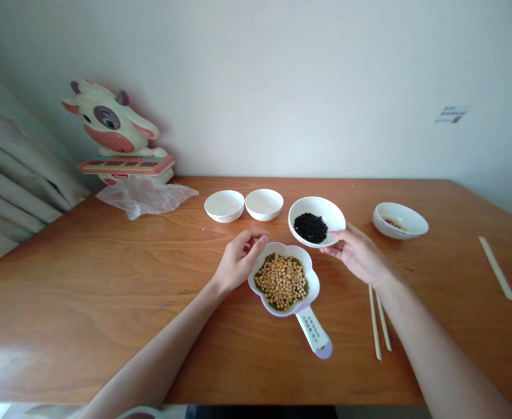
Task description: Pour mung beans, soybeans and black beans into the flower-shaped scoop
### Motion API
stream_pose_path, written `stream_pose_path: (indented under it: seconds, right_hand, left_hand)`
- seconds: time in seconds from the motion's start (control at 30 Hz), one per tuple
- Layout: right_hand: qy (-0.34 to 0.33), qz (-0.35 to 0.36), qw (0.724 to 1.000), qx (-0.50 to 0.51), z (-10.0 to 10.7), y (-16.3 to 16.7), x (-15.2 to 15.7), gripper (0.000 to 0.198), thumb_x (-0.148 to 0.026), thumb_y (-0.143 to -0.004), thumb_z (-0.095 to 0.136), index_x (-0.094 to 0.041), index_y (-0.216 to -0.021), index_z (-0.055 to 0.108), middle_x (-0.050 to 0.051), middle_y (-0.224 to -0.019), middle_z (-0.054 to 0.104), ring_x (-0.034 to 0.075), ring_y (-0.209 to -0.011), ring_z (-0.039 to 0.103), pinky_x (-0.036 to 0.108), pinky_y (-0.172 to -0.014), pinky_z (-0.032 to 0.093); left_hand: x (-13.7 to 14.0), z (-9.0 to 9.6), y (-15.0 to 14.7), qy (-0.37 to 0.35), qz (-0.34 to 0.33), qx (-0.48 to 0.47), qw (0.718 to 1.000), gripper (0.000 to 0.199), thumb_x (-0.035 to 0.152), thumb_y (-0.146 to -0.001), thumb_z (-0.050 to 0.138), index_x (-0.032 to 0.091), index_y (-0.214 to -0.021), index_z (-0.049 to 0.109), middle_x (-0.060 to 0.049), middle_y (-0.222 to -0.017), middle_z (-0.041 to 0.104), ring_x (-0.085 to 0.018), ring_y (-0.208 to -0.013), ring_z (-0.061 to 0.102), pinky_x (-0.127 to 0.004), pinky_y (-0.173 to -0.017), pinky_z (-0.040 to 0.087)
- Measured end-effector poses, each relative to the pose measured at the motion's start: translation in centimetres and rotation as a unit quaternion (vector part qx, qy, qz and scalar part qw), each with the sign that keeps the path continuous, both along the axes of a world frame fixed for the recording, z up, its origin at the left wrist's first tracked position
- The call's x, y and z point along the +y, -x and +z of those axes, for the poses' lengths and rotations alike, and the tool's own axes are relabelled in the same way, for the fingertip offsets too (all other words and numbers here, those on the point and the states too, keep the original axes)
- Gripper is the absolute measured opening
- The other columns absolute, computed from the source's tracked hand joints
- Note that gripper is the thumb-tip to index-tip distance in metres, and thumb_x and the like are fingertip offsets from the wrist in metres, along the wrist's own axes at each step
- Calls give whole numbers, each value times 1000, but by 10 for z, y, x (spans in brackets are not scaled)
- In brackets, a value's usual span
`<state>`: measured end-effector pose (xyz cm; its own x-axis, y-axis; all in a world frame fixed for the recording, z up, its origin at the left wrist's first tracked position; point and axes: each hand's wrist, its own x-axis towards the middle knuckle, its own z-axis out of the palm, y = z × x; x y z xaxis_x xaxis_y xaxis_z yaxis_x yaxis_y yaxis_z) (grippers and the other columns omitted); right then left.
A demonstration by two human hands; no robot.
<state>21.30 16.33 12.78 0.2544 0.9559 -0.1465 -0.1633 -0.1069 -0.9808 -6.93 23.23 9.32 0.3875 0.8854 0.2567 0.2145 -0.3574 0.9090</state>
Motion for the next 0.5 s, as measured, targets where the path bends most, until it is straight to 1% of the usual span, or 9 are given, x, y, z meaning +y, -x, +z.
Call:
stream_pose_path:
  seconds: [0.1,0.17,0.23,0.3,0.43,0.5]
  right_hand:
    - [-32,48,998,8,-1,16,-5,39,-33,-81,77,-24,-117,67,7,-117,74,22,-96,72,33,-75,65]
    - [-47,70,996,25,-3,25,-8,39,-32,-82,78,-24,-119,66,7,-120,72,20,-94,71,30,-71,64]
    - [-61,86,994,34,-7,30,-10,41,-31,-84,79,-23,-122,64,7,-123,71,19,-94,70,28,-70,63]
    - [-72,95,992,29,-11,34,-11,44,-31,-85,78,-24,-125,63,7,-125,71,20,-96,70,28,-71,63]
    - [-89,102,991,9,-15,36,-11,44,-33,-87,77,-25,-128,63,8,-126,71,21,-97,71,30,-72,63]
    - [-98,104,990,-3,-16,36,-11,45,-34,-88,76,-26,-130,62,8,-127,71,23,-99,71,31,-73,63]
  left_hand:
    - [-4,6,-3,41,-49,-19,998,43,53,-102,55,20,-123,72,-7,-114,77,-20,-95,70,-31,-85,56]
    - [-6,11,-4,48,-80,-26,995,45,53,-104,51,19,-124,72,-8,-113,77,-22,-100,70,-31,-85,56]
    - [-7,15,-4,43,-99,-33,994,47,54,-104,49,18,-121,74,-8,-105,78,-23,-99,71,-30,-84,56]
    - [-7,17,-3,33,-110,-38,993,49,55,-104,48,17,-120,75,-7,-100,78,-24,-99,71,-31,-84,57]
    - [-6,15,-2,21,-109,-40,993,47,54,-104,50,18,-124,74,-8,-110,77,-25,-106,70,-33,-90,57]
    - [-6,13,-1,9,-106,-27,994,46,52,-105,50,18,-124,73,-8,-111,77,-25,-108,70,-34,-93,56]
